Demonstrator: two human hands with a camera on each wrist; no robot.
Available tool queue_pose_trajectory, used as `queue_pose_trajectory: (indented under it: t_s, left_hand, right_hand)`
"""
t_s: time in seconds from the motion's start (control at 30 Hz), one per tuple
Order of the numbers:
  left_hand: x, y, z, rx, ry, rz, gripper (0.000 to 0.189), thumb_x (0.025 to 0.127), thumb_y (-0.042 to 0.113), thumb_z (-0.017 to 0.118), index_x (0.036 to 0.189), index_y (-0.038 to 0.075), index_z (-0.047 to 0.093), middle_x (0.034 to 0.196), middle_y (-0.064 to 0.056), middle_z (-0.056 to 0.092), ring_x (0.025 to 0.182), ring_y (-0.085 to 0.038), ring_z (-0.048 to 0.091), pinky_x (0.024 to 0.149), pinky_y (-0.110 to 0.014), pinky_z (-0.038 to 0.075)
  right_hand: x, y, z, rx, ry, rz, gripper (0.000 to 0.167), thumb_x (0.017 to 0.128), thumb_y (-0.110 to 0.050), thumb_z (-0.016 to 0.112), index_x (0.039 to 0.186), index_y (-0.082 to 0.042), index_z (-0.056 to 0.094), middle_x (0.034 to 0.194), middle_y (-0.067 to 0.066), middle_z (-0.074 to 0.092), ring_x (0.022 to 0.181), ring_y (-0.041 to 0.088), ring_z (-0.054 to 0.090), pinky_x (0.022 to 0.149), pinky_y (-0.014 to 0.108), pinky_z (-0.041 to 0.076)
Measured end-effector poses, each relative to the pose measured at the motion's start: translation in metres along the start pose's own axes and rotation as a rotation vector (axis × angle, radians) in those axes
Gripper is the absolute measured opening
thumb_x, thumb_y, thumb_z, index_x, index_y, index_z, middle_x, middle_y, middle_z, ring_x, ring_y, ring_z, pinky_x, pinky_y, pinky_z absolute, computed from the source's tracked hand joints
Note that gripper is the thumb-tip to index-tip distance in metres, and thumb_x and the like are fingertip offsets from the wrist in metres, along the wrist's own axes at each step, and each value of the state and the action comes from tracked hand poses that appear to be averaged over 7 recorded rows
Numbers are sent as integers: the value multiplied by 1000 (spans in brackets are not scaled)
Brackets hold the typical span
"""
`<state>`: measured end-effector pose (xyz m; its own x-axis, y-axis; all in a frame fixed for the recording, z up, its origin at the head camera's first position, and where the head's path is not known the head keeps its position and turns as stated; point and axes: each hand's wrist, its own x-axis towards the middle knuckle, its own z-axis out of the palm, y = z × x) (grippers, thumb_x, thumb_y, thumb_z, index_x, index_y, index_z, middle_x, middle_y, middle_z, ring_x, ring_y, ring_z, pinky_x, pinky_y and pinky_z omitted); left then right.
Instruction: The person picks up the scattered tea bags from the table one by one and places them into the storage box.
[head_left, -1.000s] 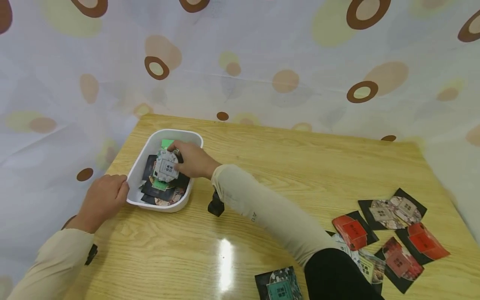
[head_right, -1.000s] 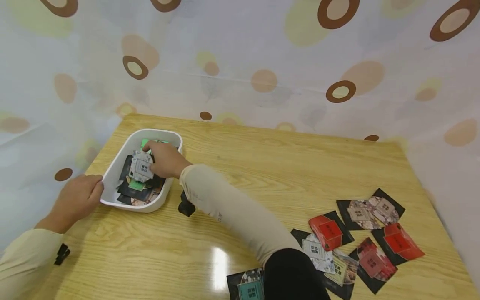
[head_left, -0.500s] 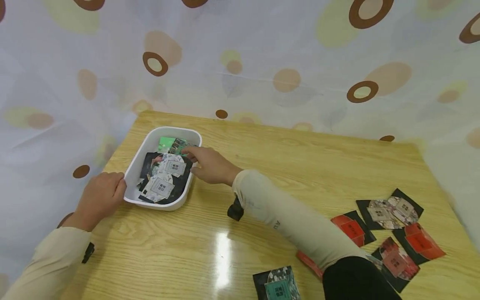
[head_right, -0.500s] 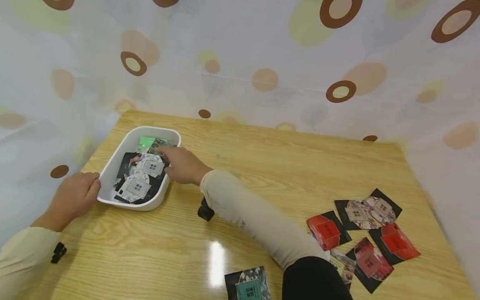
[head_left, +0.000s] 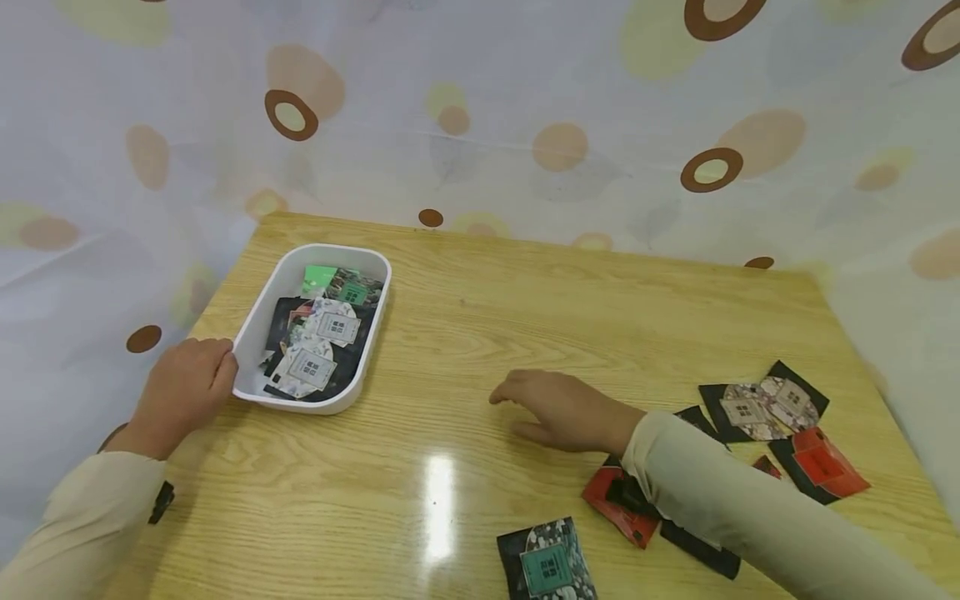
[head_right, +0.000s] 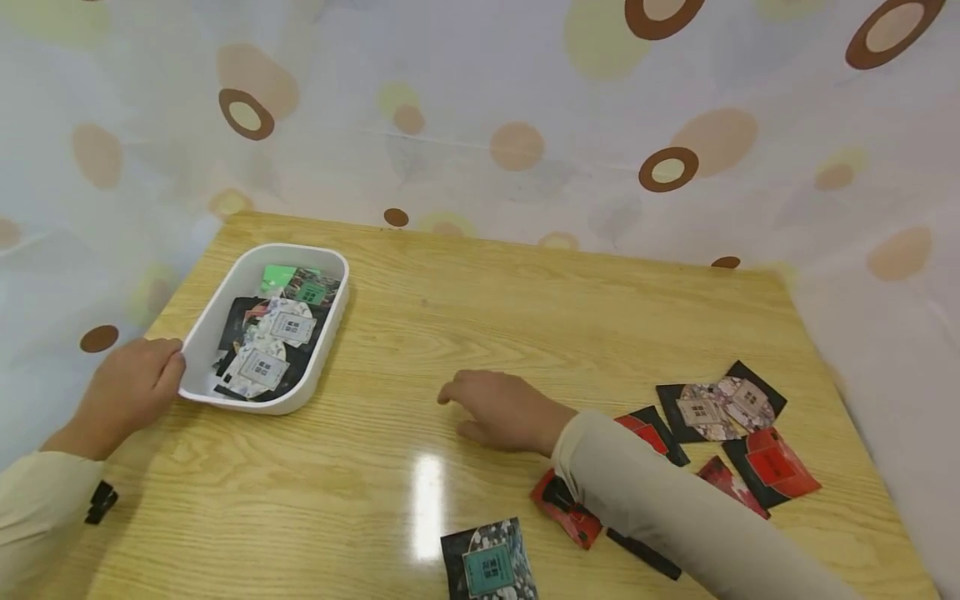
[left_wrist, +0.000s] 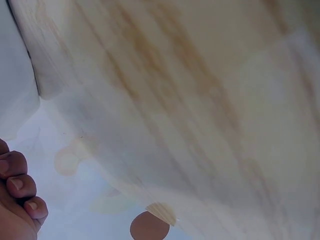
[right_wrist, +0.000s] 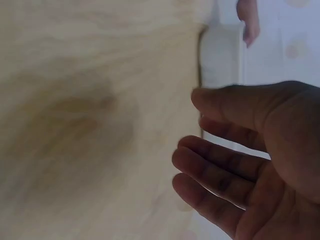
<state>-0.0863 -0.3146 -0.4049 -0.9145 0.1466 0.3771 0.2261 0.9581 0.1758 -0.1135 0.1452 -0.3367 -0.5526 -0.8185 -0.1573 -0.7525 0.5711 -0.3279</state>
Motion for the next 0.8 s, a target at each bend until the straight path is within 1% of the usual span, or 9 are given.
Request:
queue_pose_trajectory:
  t_s: [0.13,0.23,0.33,0.47,0.53,0.6,0.67,0.8]
  left_hand:
    - [-1,-1,1,4,18,11,37,94,6,42,58,13,34,53,1,26,51,-15,26,54,-29,22]
    - [-1,-2,2,0,32,21,37,93,5,42,58,13,33,53,1,25,51,-15,25,54,-28,21]
    - [-2,-1,2,-4,38,25,38,93,5,43,57,13,33,53,2,24,51,-15,24,54,-28,20]
    - [-2,-1,2,1,23,13,37,93,5,43,57,13,34,54,2,25,52,-15,26,55,-29,21]
    - [-2,-1,2,5,13,6,37,93,6,42,58,12,34,53,1,26,53,-16,27,55,-29,22]
    - [-2,-1,2,6,7,2,37,93,6,42,58,12,35,53,1,27,53,-16,29,55,-30,23]
    - [-2,0,1,7,6,0,37,93,6,42,58,12,35,53,0,28,53,-17,29,55,-30,23]
    - [-2,0,1,2,10,4,37,94,6,42,58,13,35,53,0,28,52,-16,28,55,-30,23]
  right_hand:
    - [-26,-1,18,-35,-49,-79,38,90,-25,73,123,-9,64,118,5,66,102,18,68,82,35,57]
    - [-38,-2,28,-35,-96,-99,46,86,-35,77,124,-13,63,116,1,65,100,12,66,81,31,57]
    - [-46,-6,36,-33,-155,-88,61,78,-45,81,128,-17,60,116,-3,62,98,7,62,81,29,55]
    - [-53,-13,46,-86,-224,-74,86,64,-62,84,132,-21,51,119,-7,55,100,4,54,84,27,53]
    - [-56,-17,52,-116,-232,-83,93,58,-67,84,131,-21,48,117,-9,52,99,4,50,84,26,52]
    - [-58,-21,56,-134,-226,-94,94,56,-67,85,130,-22,47,115,-10,51,97,3,47,82,25,50]
    - [-58,-23,59,-146,-218,-108,93,56,-66,86,128,-23,46,114,-11,51,97,2,47,81,24,49]
    - [-57,-23,63,-102,-219,-115,80,59,-58,89,120,-25,49,112,-14,57,96,-1,51,79,21,46]
